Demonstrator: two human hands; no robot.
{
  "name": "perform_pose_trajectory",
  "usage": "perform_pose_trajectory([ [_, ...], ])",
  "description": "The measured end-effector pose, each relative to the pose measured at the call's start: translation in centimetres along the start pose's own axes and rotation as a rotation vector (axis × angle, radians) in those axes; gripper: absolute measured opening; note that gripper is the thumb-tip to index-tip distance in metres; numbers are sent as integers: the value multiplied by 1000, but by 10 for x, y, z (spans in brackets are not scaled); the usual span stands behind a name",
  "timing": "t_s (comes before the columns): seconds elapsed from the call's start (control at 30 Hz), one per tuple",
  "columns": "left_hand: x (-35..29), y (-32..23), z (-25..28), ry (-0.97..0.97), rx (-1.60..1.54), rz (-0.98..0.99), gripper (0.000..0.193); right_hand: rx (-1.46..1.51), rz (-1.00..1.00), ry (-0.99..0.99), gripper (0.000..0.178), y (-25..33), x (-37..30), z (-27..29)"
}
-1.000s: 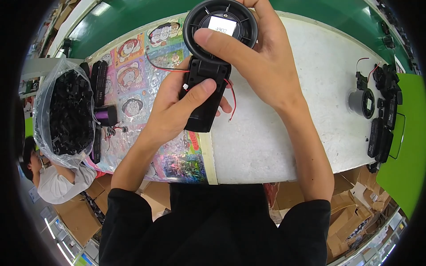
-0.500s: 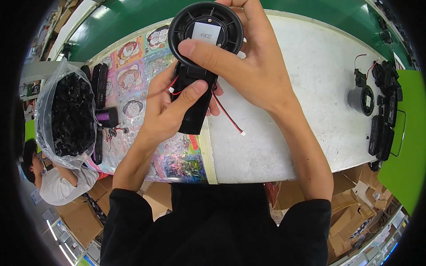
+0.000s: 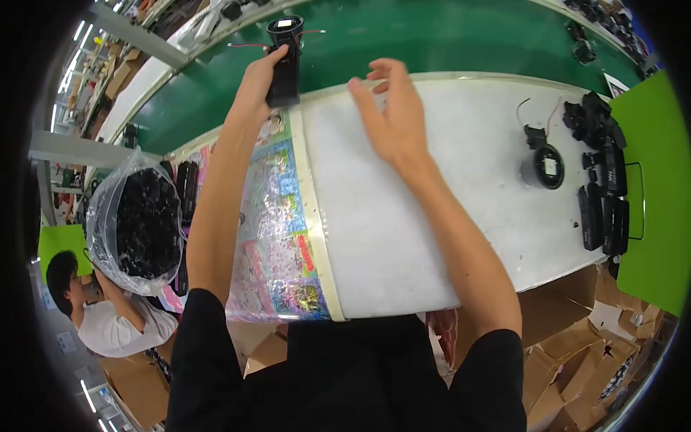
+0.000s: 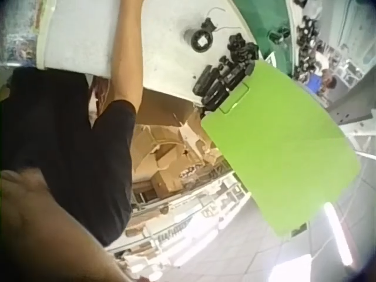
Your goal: The person assembles circular electronic components with wires into black plastic housings by hand at a factory workstation.
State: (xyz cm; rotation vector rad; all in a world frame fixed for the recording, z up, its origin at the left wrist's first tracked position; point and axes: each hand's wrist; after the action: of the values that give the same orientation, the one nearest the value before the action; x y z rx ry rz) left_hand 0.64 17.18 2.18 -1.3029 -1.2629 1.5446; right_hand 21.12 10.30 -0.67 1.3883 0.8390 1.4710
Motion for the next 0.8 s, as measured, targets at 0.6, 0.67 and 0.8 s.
perform_pose_trajectory([
  [0.6,78,20,-7,-577,871,-119,55,-138,128,53,28,-2,-3,-4],
  [0.67,61,23,9,-672,773,-201,51,-119,99,88,27,2,-2,-8],
  [0.8,-20,28,-3,-647,481,-604,27,-167,95,77,24,-9,-2,-2],
])
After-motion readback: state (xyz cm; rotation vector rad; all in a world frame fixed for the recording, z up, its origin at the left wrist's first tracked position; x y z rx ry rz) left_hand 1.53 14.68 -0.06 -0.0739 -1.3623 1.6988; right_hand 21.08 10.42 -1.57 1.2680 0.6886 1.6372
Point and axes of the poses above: each hand's wrist, its own x-axis towards the middle knuckle, its own z-axis out of the back of the hand, y = z × x, and after that the axes turned 5 degrees about x, right-handed
